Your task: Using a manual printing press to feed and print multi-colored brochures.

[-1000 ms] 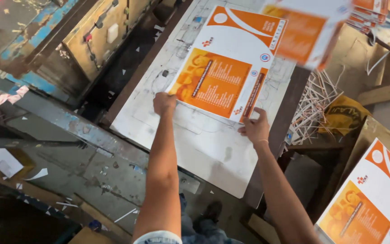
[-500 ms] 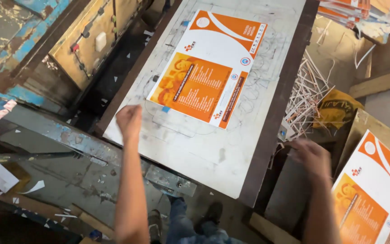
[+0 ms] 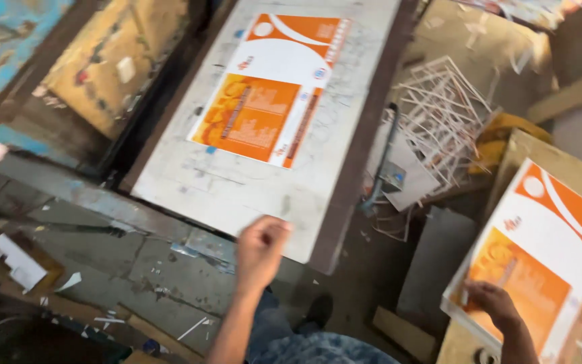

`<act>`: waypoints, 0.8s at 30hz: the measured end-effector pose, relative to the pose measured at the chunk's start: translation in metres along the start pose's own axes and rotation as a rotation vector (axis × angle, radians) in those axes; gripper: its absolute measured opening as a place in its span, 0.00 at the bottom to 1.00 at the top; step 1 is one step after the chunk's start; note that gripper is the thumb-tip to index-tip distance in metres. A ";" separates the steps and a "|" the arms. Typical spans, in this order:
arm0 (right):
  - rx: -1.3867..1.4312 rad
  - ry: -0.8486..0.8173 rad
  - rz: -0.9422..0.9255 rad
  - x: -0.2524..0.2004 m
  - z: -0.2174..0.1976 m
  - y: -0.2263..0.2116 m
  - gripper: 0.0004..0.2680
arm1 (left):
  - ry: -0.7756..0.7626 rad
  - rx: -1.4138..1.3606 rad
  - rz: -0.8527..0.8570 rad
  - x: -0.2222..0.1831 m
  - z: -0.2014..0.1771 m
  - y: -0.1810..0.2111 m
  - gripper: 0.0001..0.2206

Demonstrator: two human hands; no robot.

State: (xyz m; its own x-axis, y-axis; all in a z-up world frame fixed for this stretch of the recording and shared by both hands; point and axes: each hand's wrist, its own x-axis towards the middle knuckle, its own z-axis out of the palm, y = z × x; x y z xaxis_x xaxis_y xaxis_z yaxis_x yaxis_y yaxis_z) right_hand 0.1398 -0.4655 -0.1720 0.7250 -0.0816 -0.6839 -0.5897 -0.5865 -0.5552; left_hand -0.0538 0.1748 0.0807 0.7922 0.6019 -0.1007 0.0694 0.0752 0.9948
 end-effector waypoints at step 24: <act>-0.181 -0.078 -0.329 -0.115 0.027 -0.102 0.08 | -0.947 0.314 -0.129 -0.185 0.387 -0.256 0.20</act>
State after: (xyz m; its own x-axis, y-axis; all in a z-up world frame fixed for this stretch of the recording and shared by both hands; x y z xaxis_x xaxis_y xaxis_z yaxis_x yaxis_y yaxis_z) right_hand 0.1073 -0.3743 -0.0492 0.8315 0.1925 -0.5210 -0.2526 -0.7044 -0.6633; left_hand 0.0164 -0.2638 -0.1487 0.9137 -0.2868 -0.2880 0.2369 -0.1999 0.9507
